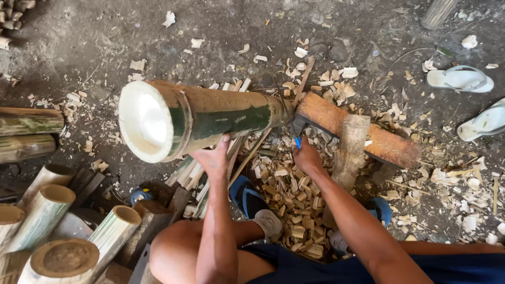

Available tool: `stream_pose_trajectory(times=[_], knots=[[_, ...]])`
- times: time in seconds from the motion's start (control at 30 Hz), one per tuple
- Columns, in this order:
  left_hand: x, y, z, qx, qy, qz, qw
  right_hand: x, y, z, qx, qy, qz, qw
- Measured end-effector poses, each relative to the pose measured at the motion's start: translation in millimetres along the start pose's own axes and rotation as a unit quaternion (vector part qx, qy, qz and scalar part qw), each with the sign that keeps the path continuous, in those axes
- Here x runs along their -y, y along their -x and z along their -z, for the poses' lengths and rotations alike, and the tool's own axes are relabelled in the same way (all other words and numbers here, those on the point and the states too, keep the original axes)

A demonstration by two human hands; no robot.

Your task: The person splits bamboo staves using a knife and a wooden mallet. They position the knife against a bamboo piece and strike the knife with the mallet to split the material into thin strips.

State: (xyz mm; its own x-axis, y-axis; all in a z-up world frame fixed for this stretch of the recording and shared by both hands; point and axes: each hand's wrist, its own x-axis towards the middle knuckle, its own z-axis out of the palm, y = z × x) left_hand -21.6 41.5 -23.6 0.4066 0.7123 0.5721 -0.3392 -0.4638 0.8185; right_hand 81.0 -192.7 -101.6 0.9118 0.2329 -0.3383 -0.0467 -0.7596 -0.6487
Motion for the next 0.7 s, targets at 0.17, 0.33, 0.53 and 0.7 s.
stream_pose_trajectory(times=[0.17, 0.33, 0.53, 0.7], knots=[[32.0, 7.8, 28.1, 0.102, 0.116, 0.137, 0.978, 28.3, 41.9, 19.0, 0.074, -0.068, 0.024, 0.995], [65.8, 16.6, 34.0, 0.153, 0.299, 0.327, 0.883, 74.1, 74.6, 40.2, -0.004, 0.019, 0.289, 0.957], [43.8, 27.3, 29.4, 0.107, 0.045, 0.116, 0.987, 73.3, 40.1, 60.6, 0.067, -0.004, -0.012, 0.998], [11.5, 14.6, 9.7, 0.125, 0.01, 0.126, 0.984, 33.5, 35.8, 25.4, -0.056, -0.014, 0.245, 0.968]])
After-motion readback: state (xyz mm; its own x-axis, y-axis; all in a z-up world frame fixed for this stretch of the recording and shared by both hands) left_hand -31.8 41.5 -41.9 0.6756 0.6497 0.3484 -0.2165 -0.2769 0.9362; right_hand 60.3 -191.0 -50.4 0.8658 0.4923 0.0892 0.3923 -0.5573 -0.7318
